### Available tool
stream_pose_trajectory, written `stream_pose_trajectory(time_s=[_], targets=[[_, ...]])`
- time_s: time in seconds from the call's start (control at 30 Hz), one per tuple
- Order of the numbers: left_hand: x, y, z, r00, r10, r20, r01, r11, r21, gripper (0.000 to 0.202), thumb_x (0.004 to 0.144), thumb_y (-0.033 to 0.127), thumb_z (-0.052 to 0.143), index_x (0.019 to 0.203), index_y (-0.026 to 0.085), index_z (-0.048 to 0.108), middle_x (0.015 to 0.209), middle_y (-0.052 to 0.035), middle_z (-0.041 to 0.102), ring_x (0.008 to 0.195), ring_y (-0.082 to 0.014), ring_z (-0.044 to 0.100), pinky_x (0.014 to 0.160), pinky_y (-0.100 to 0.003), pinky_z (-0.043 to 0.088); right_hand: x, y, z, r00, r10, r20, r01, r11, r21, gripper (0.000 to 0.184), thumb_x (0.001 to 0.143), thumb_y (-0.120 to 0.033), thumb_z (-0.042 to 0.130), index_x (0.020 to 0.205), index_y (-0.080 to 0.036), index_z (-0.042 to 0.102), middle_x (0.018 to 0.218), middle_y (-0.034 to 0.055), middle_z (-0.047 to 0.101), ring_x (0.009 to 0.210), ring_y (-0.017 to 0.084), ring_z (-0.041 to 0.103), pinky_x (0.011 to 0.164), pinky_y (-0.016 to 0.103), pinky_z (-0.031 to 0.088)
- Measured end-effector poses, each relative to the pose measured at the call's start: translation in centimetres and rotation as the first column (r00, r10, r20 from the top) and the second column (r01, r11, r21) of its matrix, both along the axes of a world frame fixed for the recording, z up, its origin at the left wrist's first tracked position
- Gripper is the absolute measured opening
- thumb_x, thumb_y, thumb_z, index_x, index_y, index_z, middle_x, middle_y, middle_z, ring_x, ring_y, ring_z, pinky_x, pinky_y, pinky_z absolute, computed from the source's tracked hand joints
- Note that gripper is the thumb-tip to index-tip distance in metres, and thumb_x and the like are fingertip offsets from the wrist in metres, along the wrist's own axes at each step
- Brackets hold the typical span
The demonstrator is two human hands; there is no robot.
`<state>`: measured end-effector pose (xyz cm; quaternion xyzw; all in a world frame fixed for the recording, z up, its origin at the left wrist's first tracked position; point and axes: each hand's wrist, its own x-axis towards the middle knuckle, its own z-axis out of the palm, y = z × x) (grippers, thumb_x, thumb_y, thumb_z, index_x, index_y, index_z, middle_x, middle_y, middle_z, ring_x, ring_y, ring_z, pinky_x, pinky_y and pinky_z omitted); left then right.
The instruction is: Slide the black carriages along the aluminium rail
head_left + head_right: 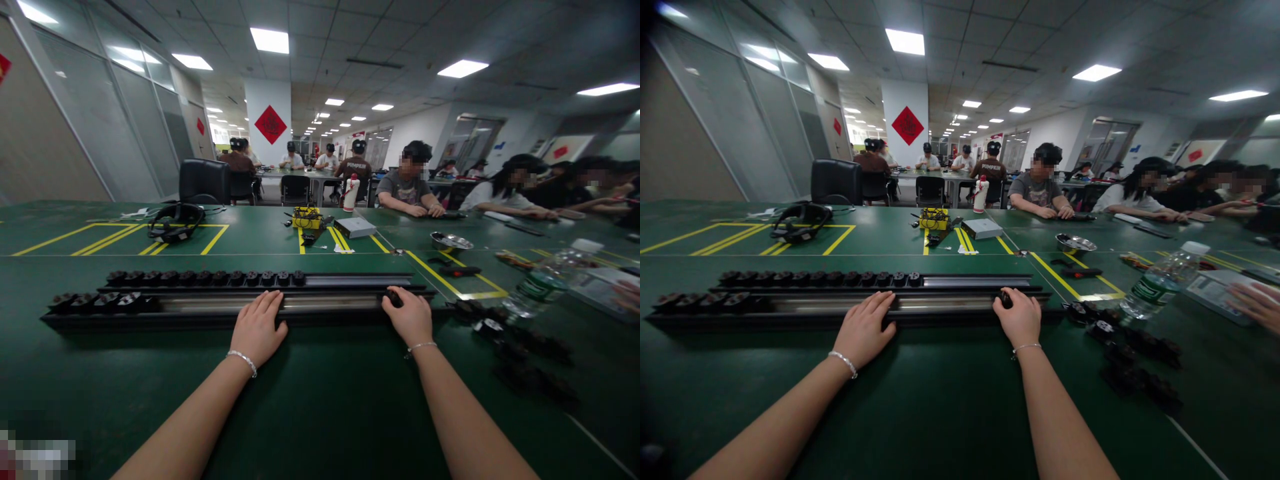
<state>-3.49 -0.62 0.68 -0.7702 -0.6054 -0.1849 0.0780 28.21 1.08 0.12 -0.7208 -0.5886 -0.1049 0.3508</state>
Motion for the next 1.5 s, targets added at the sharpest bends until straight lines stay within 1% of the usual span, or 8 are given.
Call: stream_pose_trajectory(time_s=[0.17,0.4,0.73,0.97,1.27,1.5], targets=[[-0.13,0.06,-0.23,1.0,-0.005,-0.001,0.005,1.0,0.02,0.051,0.077,0.032,0.043,0.127,0.023,0.043,0.135,-0.0016,0.044,0.126,-0.0212,0.034,0.1,-0.038,0.03,0.13,0.03,-0.01,1.0,0.011,0.001,-0.011,1.0,-0.003,0.033,0.072,-0.039,0.046,0.095,-0.023,0.062,0.103,0.0063,0.064,0.099,0.023,0.056,0.095,0.044,0.029],[-0.23,0.2,-0.59,1.0,-0.015,-0.017,0.015,0.999,0.046,0.051,0.077,0.032,0.042,0.128,0.022,0.043,0.135,-0.0009,0.042,0.126,-0.0201,0.032,0.1,-0.037,0.03,0.21,0.08,-0.01,1.0,0.003,-0.008,-0.004,0.999,-0.041,0.035,0.072,-0.04,0.045,0.097,-0.022,0.062,0.105,0.0063,0.064,0.099,0.023,0.056,0.096,0.044,0.028],[-0.19,0.15,-0.36,1.0,-0.007,-0.015,0.007,1.0,0.027,0.052,0.077,0.033,0.042,0.128,0.022,0.043,0.135,-0.0017,0.043,0.126,-0.0206,0.033,0.1,-0.037,0.03,0.21,0.02,0.03,1.0,0.002,-0.012,-0.003,1.0,-0.019,0.036,0.072,-0.04,0.044,0.097,-0.021,0.062,0.1,0.0075,0.065,0.094,0.023,0.057,0.094,0.043,0.029],[-0.06,0.13,-0.24,1.0,-0.004,-0.01,0.004,1.0,0.021,0.052,0.076,0.032,0.044,0.127,0.023,0.043,0.135,-0.0022,0.044,0.126,-0.021,0.034,0.1,-0.037,0.031,0.34,0.08,-0.33,1.0,-0.023,-0.007,0.023,1.0,0.0,0.033,0.072,-0.041,0.046,0.095,-0.023,0.061,0.105,0.0054,0.063,0.102,0.023,0.053,0.098,0.049,0.021],[-0.17,0.17,-0.35,1.0,-0.012,-0.013,0.012,0.999,0.041,0.052,0.076,0.032,0.043,0.127,0.021,0.043,0.134,-0.0012,0.044,0.126,-0.0204,0.034,0.099,-0.038,0.032,0.81,0.42,-0.73,0.999,-0.02,-0.029,0.02,1.0,-0.021,0.034,0.071,-0.042,0.046,0.096,-0.024,0.061,0.105,0.0043,0.063,0.102,0.022,0.053,0.098,0.048,0.021],[-0.22,0.25,-0.38,1.0,-0.01,-0.01,0.01,1.0,0.027,0.052,0.077,0.033,0.043,0.128,0.022,0.042,0.135,-0.0015,0.043,0.126,-0.0208,0.033,0.1,-0.039,0.031,0.66,0.14,-0.39,0.999,-0.029,-0.038,0.027,0.999,-0.03,0.034,0.072,-0.041,0.045,0.095,-0.023,0.061,0.104,0.0052,0.063,0.1,0.022,0.054,0.099,0.047,0.021]])
